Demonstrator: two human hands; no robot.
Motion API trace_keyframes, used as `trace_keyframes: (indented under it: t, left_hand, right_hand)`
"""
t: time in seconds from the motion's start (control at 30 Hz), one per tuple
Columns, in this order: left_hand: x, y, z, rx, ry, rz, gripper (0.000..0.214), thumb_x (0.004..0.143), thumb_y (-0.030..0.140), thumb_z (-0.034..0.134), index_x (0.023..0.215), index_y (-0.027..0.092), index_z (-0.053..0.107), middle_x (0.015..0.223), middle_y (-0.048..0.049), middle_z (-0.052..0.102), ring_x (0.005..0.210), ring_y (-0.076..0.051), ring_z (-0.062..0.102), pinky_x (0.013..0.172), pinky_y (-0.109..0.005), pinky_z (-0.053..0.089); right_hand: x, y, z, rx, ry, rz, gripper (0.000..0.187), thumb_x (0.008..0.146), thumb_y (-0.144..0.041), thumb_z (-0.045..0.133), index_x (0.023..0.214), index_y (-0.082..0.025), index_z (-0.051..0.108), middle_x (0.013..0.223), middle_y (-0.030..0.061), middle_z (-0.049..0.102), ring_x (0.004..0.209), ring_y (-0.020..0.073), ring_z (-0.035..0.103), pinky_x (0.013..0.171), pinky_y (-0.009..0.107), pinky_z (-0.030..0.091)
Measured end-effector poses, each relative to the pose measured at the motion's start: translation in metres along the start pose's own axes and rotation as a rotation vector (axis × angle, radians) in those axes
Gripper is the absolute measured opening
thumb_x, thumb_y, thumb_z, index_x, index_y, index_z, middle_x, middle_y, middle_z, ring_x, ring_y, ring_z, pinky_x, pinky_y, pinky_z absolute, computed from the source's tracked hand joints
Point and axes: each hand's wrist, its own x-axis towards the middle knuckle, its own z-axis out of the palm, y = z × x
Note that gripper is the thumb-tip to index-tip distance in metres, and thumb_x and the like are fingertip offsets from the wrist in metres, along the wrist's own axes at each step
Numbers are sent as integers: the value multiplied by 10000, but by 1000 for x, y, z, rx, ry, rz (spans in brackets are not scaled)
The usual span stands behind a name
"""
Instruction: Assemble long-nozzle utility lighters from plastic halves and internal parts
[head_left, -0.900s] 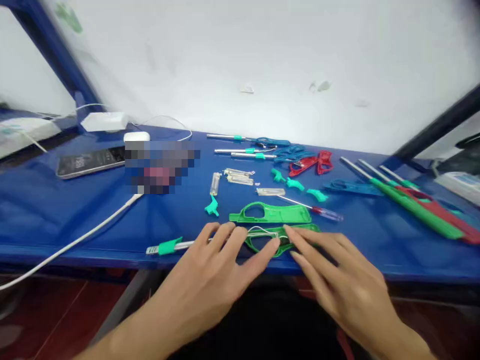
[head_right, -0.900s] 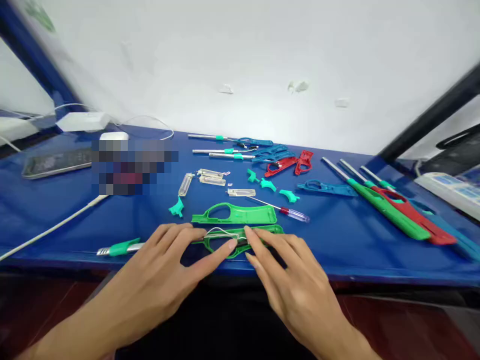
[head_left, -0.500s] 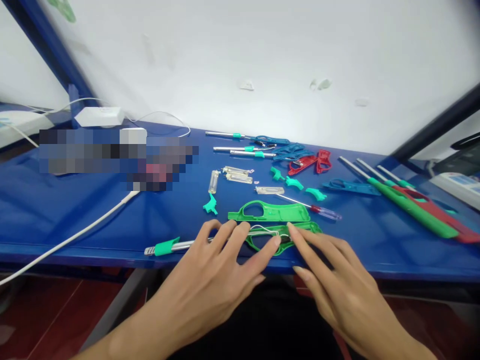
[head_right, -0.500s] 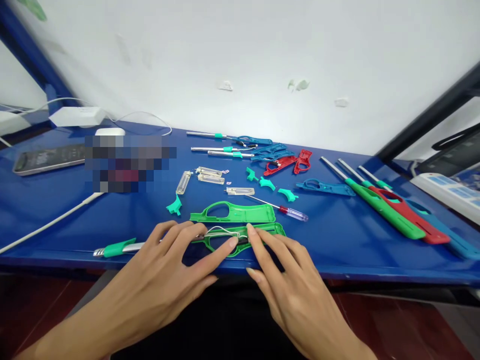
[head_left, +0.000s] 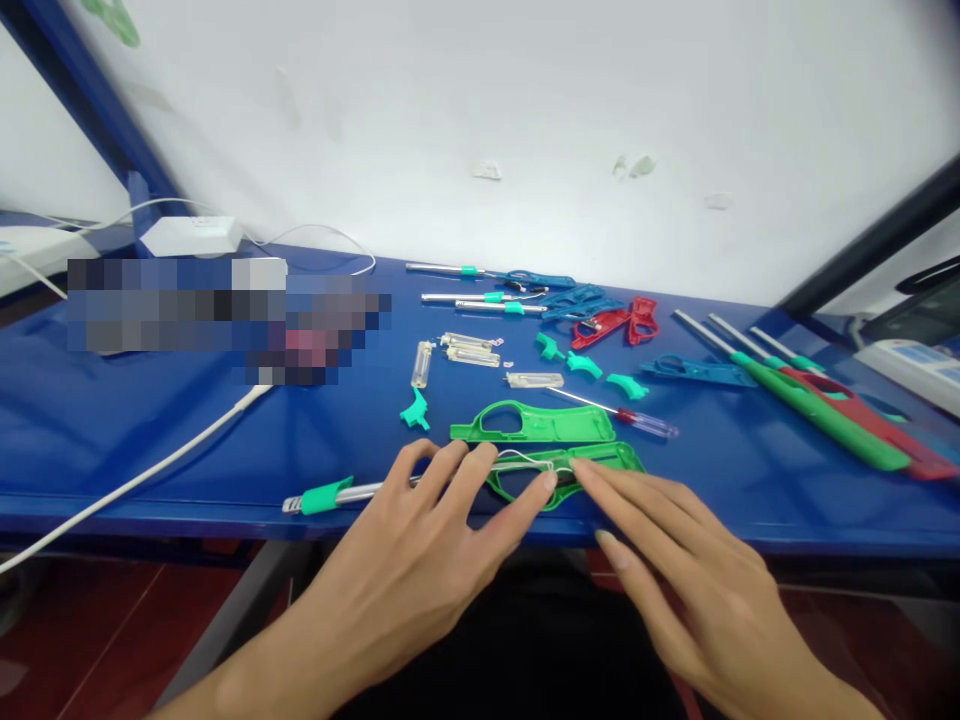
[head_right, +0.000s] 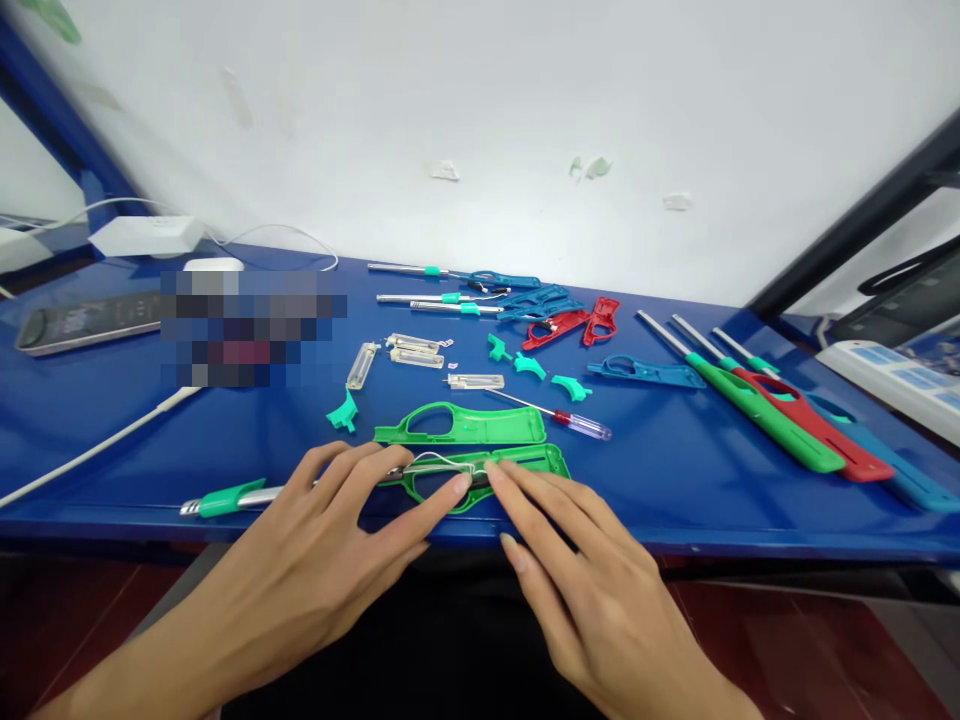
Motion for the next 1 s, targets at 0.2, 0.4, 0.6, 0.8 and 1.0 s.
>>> trace_keyframes:
  t: [0.2, 0.4, 0.6, 0.8, 1.0]
  left_hand:
    - [0, 2, 1, -26, 6, -15, 578, 1040, 152, 546, 1602, 260, 462, 1360, -187, 550, 1255, -370, 531, 1008, -546, 500]
    - [3, 2, 0, -39, -8, -22, 553, 1056, 182, 521, 1601, 256, 465, 1358, -185, 561, 1259, -368, 538, 1012, -546, 510]
    - [4, 1, 0, -63, -1, -18, 539, 1061, 184, 508, 1595, 250, 472, 1374, -198, 551, 1260, -381, 547, 995, -562, 526]
    - [5, 0, -5, -113, -13, -21, 508, 1057, 163, 501, 1559, 241, 517, 1347, -197, 568, 1242, -381, 560, 969, -578, 550]
    - [19, 0, -15, -188, 112, 3, 339, 1032, 153, 552, 1352, 125, 659, 1282, -192, 594, 1229, -360, 540, 1009, -550, 531]
  right_hand:
    - [-3, -2, -2, 12, -10, 25, 550, 1070, -202, 513, 1615, -188, 439, 1532, 54, 594, 1362, 200, 534, 1189, 328, 373]
    - [-2, -2, -2, 18, -4, 5, 588, 1056, -188, 530, 1630, -165, 407, 1556, 61, 596, 1366, 212, 551, 1173, 350, 424]
    - [-4, -1, -3, -3, -22, -12, 614, 1049, -192, 552, 1640, -157, 390, 1585, 71, 576, 1387, 231, 550, 1156, 384, 467]
    - [-4, 0, -3, -69, -35, -56, 654, 1039, -154, 567, 1659, -174, 360, 1555, 75, 610, 1365, 255, 596, 1123, 422, 521]
    - [0, -5, -3, -43, -8, -63, 604, 1020, -89, 570, 1607, -159, 448, 1497, 55, 664, 1328, 233, 618, 1092, 398, 518]
